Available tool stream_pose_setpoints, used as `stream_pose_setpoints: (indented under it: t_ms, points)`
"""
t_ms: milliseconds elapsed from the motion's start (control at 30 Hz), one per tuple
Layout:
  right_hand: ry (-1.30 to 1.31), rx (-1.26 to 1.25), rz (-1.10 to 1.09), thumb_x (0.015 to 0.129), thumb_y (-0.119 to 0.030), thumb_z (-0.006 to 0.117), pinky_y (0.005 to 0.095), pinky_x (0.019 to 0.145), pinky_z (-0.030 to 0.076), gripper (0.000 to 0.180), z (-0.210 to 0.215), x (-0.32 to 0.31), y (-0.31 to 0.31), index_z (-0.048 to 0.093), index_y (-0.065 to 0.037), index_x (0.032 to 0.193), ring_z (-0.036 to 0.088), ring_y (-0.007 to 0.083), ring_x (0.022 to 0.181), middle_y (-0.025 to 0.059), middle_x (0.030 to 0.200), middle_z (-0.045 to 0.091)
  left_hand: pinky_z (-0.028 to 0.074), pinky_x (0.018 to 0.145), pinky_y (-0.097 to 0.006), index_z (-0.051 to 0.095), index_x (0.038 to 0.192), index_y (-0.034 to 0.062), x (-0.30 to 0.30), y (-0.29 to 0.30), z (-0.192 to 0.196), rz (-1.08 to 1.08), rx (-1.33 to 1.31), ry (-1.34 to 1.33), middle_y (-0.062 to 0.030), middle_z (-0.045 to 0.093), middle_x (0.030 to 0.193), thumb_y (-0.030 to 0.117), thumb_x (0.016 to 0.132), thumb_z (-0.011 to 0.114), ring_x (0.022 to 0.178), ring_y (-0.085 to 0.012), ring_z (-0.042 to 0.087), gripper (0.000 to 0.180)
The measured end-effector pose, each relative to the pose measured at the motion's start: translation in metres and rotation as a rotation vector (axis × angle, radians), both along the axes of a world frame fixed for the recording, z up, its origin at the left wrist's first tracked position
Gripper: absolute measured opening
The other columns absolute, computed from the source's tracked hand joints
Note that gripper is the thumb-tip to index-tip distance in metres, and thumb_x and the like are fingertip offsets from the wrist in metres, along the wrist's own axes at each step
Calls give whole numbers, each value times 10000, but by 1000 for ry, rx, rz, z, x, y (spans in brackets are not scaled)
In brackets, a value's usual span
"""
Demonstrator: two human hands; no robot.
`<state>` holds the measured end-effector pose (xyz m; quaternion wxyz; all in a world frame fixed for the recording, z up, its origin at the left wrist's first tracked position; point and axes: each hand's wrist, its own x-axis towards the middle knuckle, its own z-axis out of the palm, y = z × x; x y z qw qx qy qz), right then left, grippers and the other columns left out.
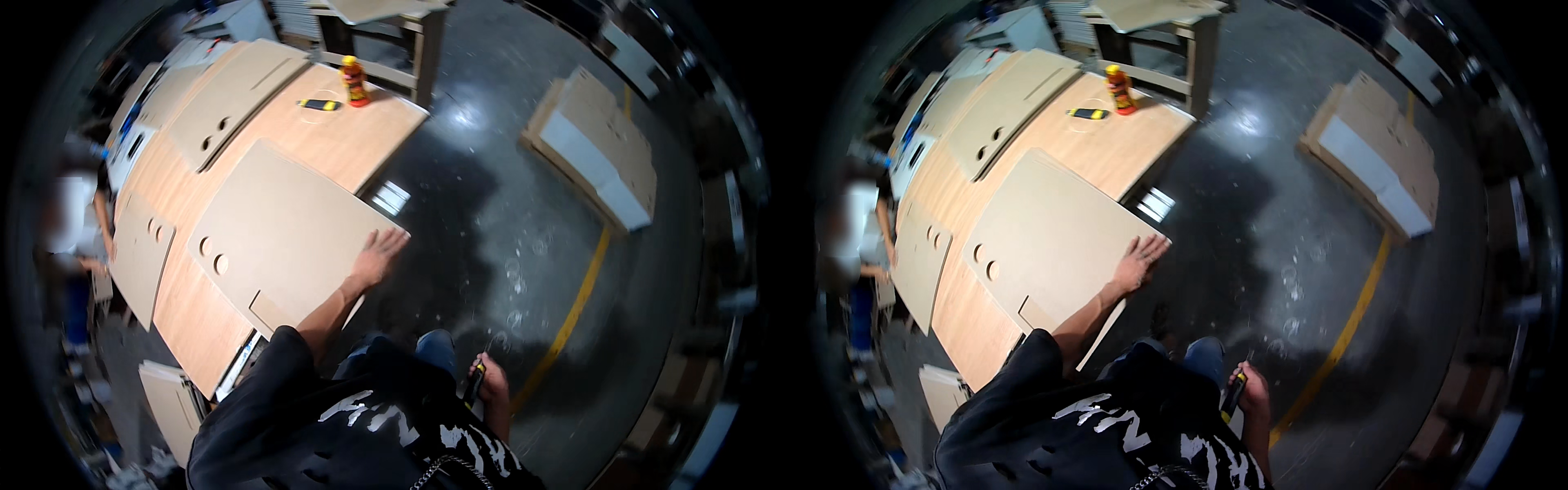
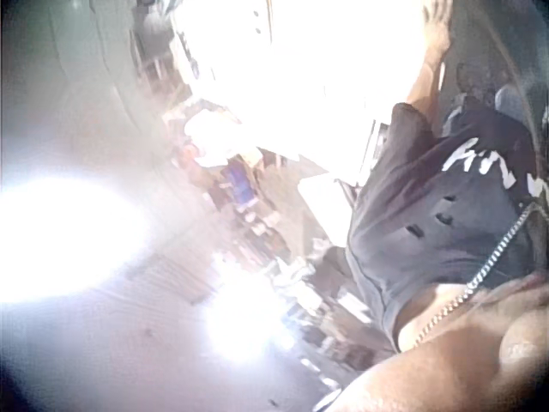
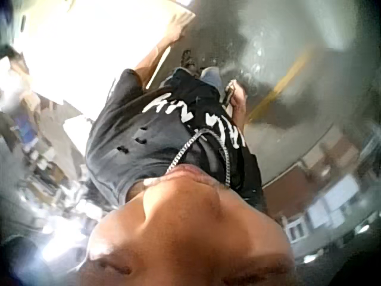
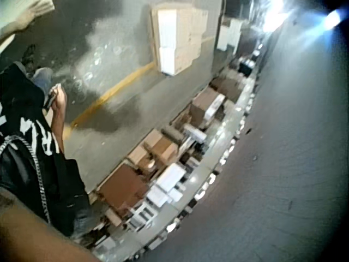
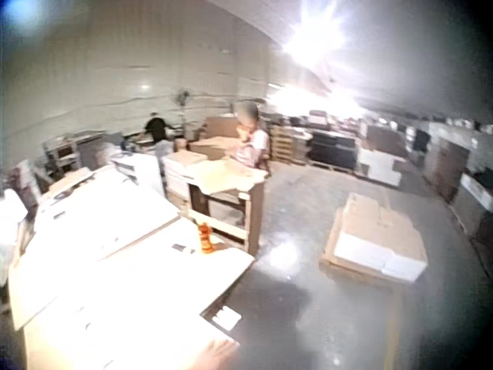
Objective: The person trims the excess white material from the edges of fiberboard panels using a utility knife and then smooths the corners with a small sanding block.
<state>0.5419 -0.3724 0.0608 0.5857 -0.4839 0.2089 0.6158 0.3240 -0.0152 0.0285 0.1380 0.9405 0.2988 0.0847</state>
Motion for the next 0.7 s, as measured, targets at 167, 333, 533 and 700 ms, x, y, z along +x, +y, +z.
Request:
stream_pose_setpoints:
  t_ms: [167,333,533,700]
  points:
    - [35,-24,141,916,-166,620,373,690,516,119,-26,19,102,587,-51,925,565,206,750,65,764,553,149,1162,-504,224,1510,179,6,-10,22,15,-66,159,-49,223,1565,137,857,550,1435,-258,229,731]
    - [57,158,480,857,-116,675,307,622,496,148,-50,-4,238,624,-71,988,563,152,675,39,793,606,159,1161,-512,228,1504,123,-68,-92,13,244,-26,122,-87,215,1566,165,823,499,1441,-289,204,734]
    - [-298,196,733,878,-251,690,286,545,439,185,-59,9,343,617,-97,949,522,111,611,8,802,585,159,1124,-558,263,1464,33,-103,-215,2,1229,-59,88,-157,258,1530,283,973,431,1421,-285,240,576]
    - [-454,234,865,857,-184,708,273,518,465,188,-60,4,355,627,-51,963,534,110,595,5,710,541,187,1113,-561,247,1442,-41,-119,-243,24,1654,-263,-400,-256,219,1512,333,868,609,1412,-374,214,776]
